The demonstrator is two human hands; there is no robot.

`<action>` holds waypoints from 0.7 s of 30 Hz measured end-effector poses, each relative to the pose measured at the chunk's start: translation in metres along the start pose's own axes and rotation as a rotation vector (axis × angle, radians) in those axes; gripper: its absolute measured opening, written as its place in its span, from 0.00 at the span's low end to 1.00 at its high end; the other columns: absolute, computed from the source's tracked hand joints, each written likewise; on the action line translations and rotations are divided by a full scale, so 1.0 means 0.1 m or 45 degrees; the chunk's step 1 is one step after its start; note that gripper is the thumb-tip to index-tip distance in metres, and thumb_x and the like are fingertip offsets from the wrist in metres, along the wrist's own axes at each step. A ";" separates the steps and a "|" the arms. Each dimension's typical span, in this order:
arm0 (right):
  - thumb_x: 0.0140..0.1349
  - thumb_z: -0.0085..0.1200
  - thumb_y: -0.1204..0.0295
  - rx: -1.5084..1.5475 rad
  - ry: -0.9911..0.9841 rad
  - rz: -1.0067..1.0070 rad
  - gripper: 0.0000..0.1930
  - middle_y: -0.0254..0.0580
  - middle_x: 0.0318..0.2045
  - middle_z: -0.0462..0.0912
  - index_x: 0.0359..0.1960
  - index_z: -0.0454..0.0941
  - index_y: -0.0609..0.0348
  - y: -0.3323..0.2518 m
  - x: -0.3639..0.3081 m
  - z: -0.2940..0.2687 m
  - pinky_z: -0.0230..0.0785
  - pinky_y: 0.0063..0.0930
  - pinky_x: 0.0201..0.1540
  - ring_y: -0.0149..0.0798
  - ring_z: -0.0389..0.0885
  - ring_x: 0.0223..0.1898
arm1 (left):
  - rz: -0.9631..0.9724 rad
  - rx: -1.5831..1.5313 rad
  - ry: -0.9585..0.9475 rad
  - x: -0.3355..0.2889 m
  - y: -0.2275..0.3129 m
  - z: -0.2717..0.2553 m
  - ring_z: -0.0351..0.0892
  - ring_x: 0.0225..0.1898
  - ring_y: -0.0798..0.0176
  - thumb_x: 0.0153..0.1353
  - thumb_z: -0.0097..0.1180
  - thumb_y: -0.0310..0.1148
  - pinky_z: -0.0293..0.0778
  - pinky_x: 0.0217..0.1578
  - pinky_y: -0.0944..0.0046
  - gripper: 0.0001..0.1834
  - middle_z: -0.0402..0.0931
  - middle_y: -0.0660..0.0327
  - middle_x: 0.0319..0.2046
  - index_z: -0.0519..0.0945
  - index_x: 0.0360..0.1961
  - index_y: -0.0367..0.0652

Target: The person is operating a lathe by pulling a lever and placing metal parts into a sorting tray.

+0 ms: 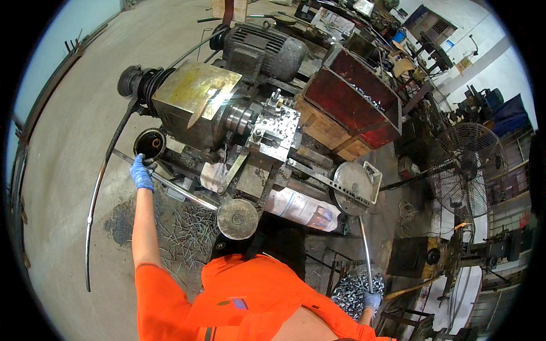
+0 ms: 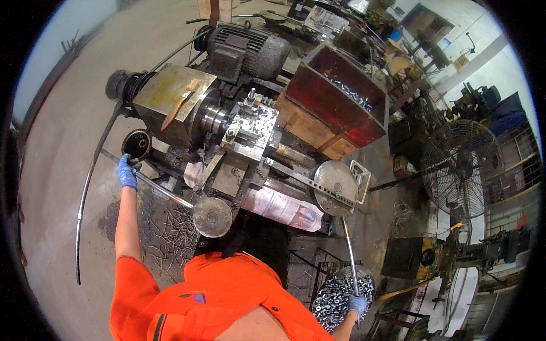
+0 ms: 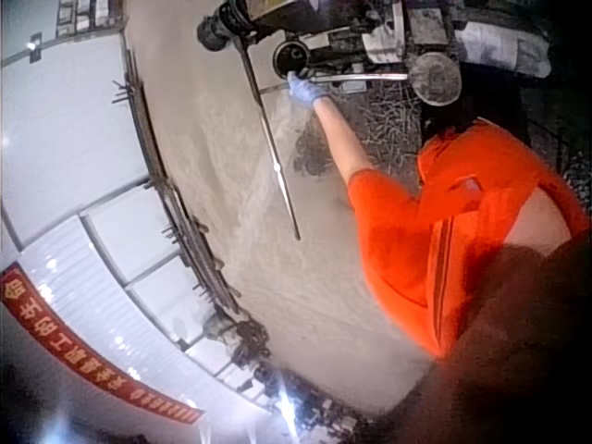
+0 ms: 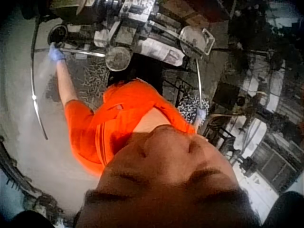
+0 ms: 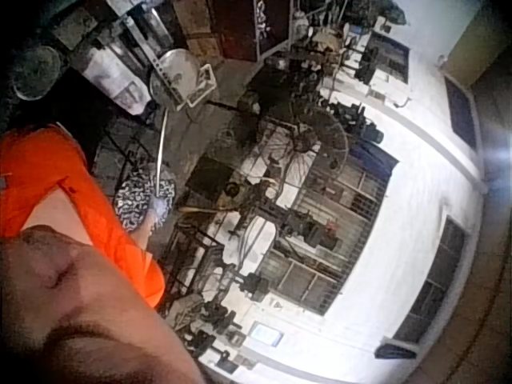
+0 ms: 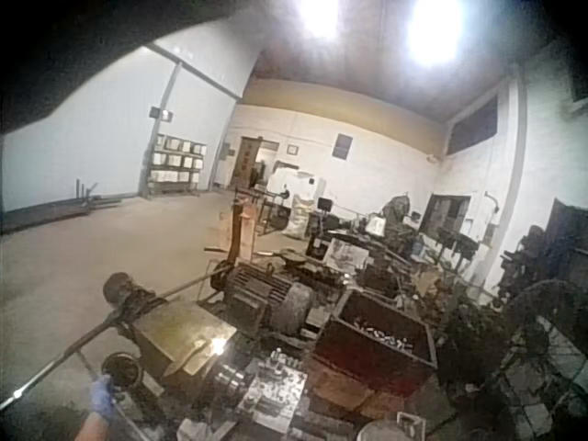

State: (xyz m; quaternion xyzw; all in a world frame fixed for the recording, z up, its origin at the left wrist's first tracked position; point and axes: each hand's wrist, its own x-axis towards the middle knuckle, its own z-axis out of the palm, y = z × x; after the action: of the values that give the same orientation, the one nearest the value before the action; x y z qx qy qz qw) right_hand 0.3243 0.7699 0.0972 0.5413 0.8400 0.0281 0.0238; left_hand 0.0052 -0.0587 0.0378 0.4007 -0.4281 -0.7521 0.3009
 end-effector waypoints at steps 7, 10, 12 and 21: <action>0.39 0.62 0.57 -0.057 -0.016 0.035 0.23 0.60 0.33 0.79 0.31 0.79 0.66 0.27 0.23 0.33 0.70 0.40 0.43 0.56 0.78 0.38 | 0.013 0.011 -0.012 -0.04 0.01 0.05 0.74 0.14 0.58 0.55 0.53 0.36 0.76 0.17 0.64 0.12 0.75 0.54 0.19 0.75 0.32 0.36; 0.40 0.61 0.57 -0.086 -0.084 0.060 0.23 0.58 0.35 0.80 0.34 0.79 0.64 0.25 0.21 0.28 0.70 0.40 0.43 0.54 0.78 0.40 | 0.010 0.011 -0.014 -0.04 0.02 0.01 0.74 0.14 0.58 0.55 0.53 0.36 0.76 0.17 0.64 0.13 0.75 0.54 0.20 0.75 0.33 0.35; 0.40 0.60 0.57 -0.092 -0.063 0.045 0.24 0.58 0.35 0.80 0.34 0.78 0.64 0.22 0.16 0.25 0.70 0.40 0.43 0.54 0.79 0.40 | 0.007 0.012 -0.016 -0.07 0.03 0.01 0.74 0.14 0.58 0.55 0.53 0.36 0.77 0.17 0.64 0.13 0.75 0.54 0.20 0.75 0.33 0.36; 0.41 0.59 0.54 -0.116 0.010 -0.022 0.25 0.63 0.33 0.79 0.31 0.78 0.67 0.31 0.15 0.33 0.71 0.43 0.41 0.57 0.78 0.39 | -0.023 -0.102 -0.096 0.16 -0.13 -0.05 0.75 0.15 0.56 0.56 0.52 0.36 0.76 0.17 0.61 0.12 0.76 0.52 0.20 0.75 0.33 0.36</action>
State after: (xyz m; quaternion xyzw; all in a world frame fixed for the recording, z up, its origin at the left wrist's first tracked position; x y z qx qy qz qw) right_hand 0.3490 0.7968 0.0665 0.5324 0.8425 0.0683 0.0455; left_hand -0.0004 -0.0676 0.0191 0.3637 -0.4051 -0.7858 0.2936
